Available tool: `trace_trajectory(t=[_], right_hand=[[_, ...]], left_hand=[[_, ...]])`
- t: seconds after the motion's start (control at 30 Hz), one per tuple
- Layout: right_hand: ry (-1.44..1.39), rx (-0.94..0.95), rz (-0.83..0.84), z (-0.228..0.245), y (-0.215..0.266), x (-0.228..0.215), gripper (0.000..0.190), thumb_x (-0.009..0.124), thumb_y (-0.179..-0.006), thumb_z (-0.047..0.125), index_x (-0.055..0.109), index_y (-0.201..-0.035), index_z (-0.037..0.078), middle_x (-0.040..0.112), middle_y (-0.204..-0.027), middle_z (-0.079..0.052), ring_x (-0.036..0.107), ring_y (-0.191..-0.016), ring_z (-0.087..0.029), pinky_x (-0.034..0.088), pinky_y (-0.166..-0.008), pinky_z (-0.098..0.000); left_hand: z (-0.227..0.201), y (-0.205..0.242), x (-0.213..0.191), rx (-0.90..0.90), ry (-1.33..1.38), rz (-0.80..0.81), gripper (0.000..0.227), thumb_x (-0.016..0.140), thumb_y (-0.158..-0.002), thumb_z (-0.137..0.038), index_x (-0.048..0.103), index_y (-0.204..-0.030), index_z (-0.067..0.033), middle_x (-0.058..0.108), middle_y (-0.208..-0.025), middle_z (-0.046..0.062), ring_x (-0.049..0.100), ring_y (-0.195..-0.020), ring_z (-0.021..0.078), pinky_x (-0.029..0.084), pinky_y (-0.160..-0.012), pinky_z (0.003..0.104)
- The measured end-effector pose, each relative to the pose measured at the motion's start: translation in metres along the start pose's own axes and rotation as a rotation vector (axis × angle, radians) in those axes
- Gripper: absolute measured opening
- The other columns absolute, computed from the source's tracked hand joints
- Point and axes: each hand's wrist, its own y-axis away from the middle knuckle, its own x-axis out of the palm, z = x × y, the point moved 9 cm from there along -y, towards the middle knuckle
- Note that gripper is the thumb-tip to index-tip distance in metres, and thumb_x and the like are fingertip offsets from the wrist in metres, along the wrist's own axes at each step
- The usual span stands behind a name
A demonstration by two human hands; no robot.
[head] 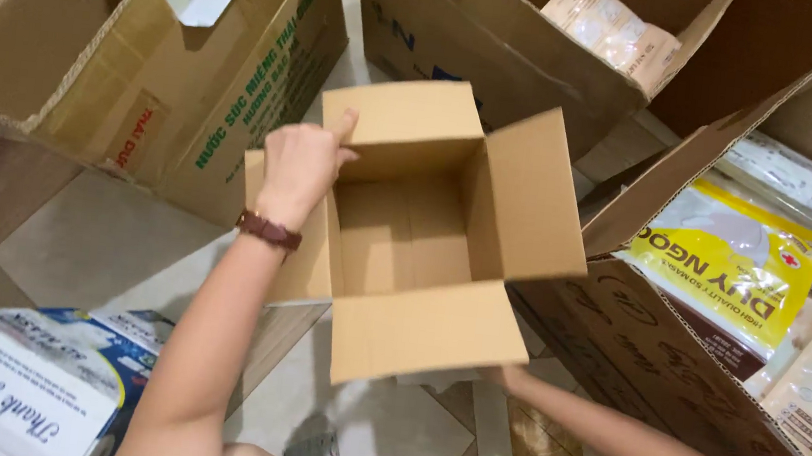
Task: Sorting and packing packs of face masks into cardboard boxes while sitting on the floor.
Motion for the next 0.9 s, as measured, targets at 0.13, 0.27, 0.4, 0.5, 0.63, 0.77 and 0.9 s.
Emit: trace_trajectory(t=[0.13,0.27,0.4,0.5,0.63,0.77,0.9], right_hand=[[-0.13,-0.113,-0.069,-0.014,-0.049,0.002,0.049,0.066,-0.094,0.033,0.06,-0.132,0.002,0.069,-0.125,-0.011,0.066,-0.114,-0.022,0.056,-0.096,-0.0367],[-0.264,-0.216,-0.115,-0.088,-0.106,0.023,0.051,0.064,-0.097,0.034,0.059,-0.134,0.0,0.066,-0.127,-0.011,0.064,-0.116,-0.022,0.057,-0.096,-0.0369],[0.01,-0.285,-0.047,0.0,-0.05,0.041,0.056,0.067,-0.093,0.034,0.057,-0.136,-0.001,0.063,-0.13,-0.014,0.061,-0.119,-0.026,0.053,-0.099,-0.0404],[0.486,-0.34,0.061,0.041,-0.005,0.069,0.066,0.072,-0.085,0.034,0.055,-0.138,-0.001,0.059,-0.134,-0.018,0.057,-0.123,-0.032,0.046,-0.104,-0.0453],[0.971,-0.365,0.166,-0.004,-0.008,0.121,0.076,0.078,-0.077,0.033,0.053,-0.14,-0.001,0.055,-0.138,-0.022,0.053,-0.127,-0.037,0.039,-0.109,-0.0502],[0.587,-0.281,0.157,0.039,-0.004,0.099,0.048,0.071,-0.095,0.02,0.058,-0.137,0.002,0.059,-0.137,-0.018,0.056,-0.128,-0.034,0.041,-0.113,-0.0468],[0.452,-0.465,0.192,0.126,0.024,0.046,0.059,0.077,-0.081,0.018,0.06,-0.138,0.012,0.06,-0.137,-0.02,0.054,-0.13,-0.039,0.042,-0.106,-0.0502]], left_hand=[[-0.003,0.005,-0.001,0.009,0.036,0.026,0.056,0.081,-0.08,-0.039,0.067,-0.133,-0.0262,0.069,-0.07,0.014,0.07,-0.066,0.0325,0.054,-0.058,0.046],[0.007,0.005,-0.001,-0.052,0.031,0.023,0.058,0.08,-0.085,-0.036,0.063,-0.137,-0.018,0.069,-0.068,0.014,0.071,-0.067,0.0331,0.054,-0.058,0.046],[0.015,0.003,-0.003,-0.09,0.043,-0.02,0.061,0.08,-0.084,-0.036,0.062,-0.139,-0.0165,0.068,-0.068,0.014,0.071,-0.066,0.0324,0.054,-0.057,0.045],[0.006,0.0,-0.022,-0.154,0.019,0.039,0.068,0.08,-0.083,-0.039,0.058,-0.144,-0.0178,0.068,-0.078,0.017,0.069,-0.067,0.0344,0.055,-0.058,0.046],[-0.02,0.007,-0.07,-0.237,0.064,0.072,0.079,0.08,-0.084,-0.039,0.05,-0.151,-0.0125,0.061,-0.108,0.022,0.066,-0.083,0.0389,0.056,-0.063,0.047],[-0.085,0.032,-0.089,0.107,0.266,0.172,0.089,0.081,-0.078,-0.051,0.044,-0.149,-0.0132,0.048,-0.139,0.025,0.047,-0.127,0.045,0.046,-0.093,0.064],[-0.152,0.078,-0.039,0.375,0.468,0.583,0.122,0.083,-0.068,-0.069,0.022,-0.154,-0.0075,0.02,-0.162,0.034,0.017,-0.149,0.053,0.022,-0.102,0.077]])
